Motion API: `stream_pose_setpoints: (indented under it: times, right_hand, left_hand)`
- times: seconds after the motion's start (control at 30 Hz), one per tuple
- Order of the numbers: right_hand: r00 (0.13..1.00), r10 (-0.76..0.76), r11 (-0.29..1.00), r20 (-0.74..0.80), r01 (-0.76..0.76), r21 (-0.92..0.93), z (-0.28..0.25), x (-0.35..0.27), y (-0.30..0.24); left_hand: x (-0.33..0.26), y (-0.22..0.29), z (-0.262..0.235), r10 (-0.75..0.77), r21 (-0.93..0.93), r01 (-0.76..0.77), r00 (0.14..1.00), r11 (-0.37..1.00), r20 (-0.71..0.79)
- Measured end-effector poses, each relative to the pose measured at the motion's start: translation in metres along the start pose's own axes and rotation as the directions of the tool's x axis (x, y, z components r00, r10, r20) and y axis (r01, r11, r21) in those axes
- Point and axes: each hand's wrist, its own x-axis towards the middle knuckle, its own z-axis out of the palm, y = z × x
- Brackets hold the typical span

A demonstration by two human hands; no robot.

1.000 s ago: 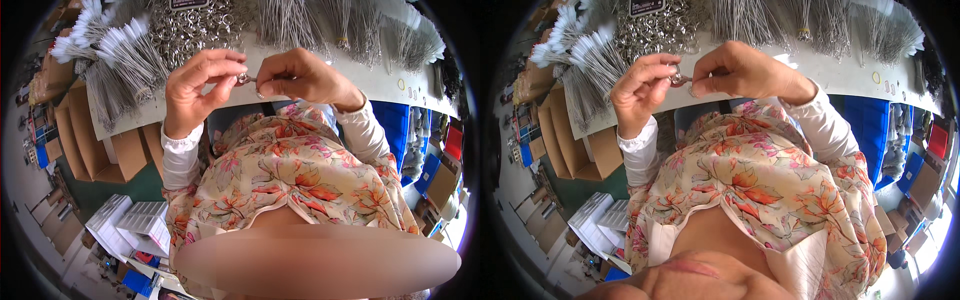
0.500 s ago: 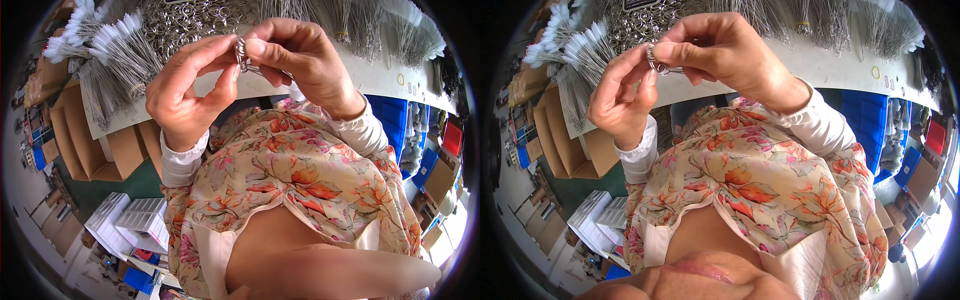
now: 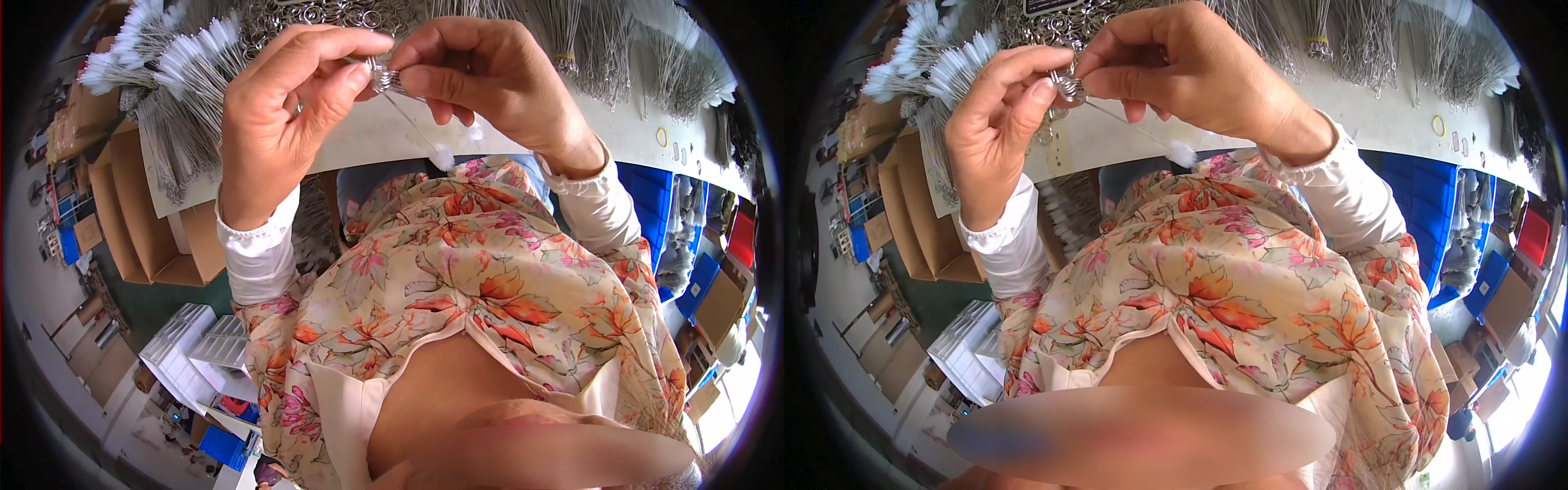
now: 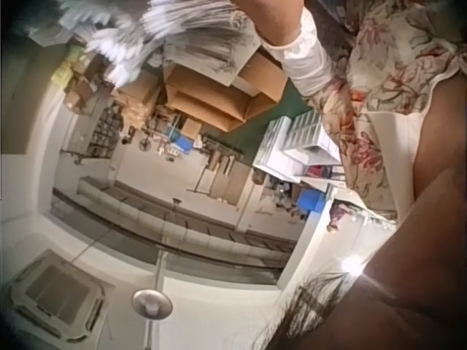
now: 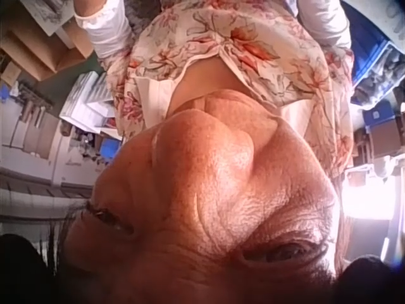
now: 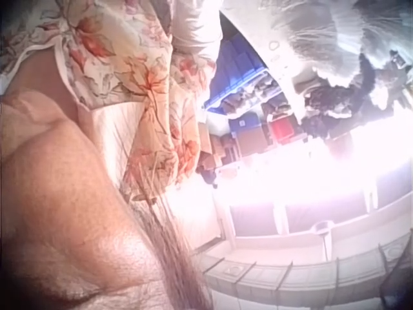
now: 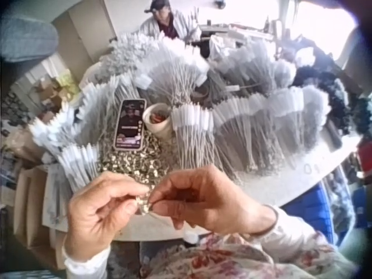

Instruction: Assembling small white cleaning brushes by sliding them into metal ring holders.

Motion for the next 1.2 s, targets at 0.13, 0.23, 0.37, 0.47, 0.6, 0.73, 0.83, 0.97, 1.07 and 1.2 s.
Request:
stream_pose_setpoints:
  times: [0.13,0.23,0.37,0.47,0.6,0.73,0.83,0.97,1.07,1.2]
  right_hand:
    - [0.999,0.016,0.984,0.039,-0.023,0.177,0.0,0.001,0.002]
    - [1.0,0.007,0.993,0.015,-0.009,0.114,0.003,0.001,0.005]
    - [0.998,-0.007,0.996,0.066,0.001,0.092,-0.003,0.006,0.01]
    - [0.996,-0.048,0.994,0.072,0.04,0.102,0.004,0.01,0.009]
    - [0.992,-0.033,0.991,0.121,0.017,0.133,0.009,0.01,0.01]
    - [0.989,-0.012,0.988,0.149,-0.011,0.156,0.017,0.013,0.013]
    - [0.992,-0.043,0.986,0.121,0.022,0.168,0.029,0.015,0.012]
    - [0.972,-0.179,0.942,0.153,0.125,0.313,0.048,0.017,0.021]
    - [0.964,-0.263,0.939,0.046,0.245,0.241,0.069,0.018,0.034]
    - [0.959,-0.237,0.961,0.153,0.208,0.184,0.085,0.022,0.05]
  left_hand:
    - [-0.001,-0.005,-0.005,-0.044,0.202,0.044,0.999,0.978,-0.003]
    - [-0.006,-0.018,-0.003,-0.299,-0.508,0.271,0.954,0.818,0.027]
    - [-0.007,0.0,-0.002,-0.322,-0.285,0.314,0.946,0.906,0.018]
    - [-0.011,0.003,-0.007,-0.167,0.192,0.17,0.985,0.966,-0.033]
    - [-0.02,0.0,-0.017,-0.323,-0.173,0.315,0.946,0.933,-0.015]
    - [-0.028,0.02,-0.021,-0.451,-0.233,0.454,0.89,0.86,0.07]
    - [-0.038,0.009,-0.018,-0.176,0.195,0.189,0.981,0.962,-0.082]
    - [-0.044,0.009,-0.004,-0.247,-0.341,0.12,0.9,0.932,-0.359]
    - [-0.056,0.003,0.0,-0.31,-0.727,-0.071,0.873,0.683,-0.377]
    - [-0.079,0.017,-0.023,-0.256,-0.747,-0.121,0.894,0.653,-0.368]
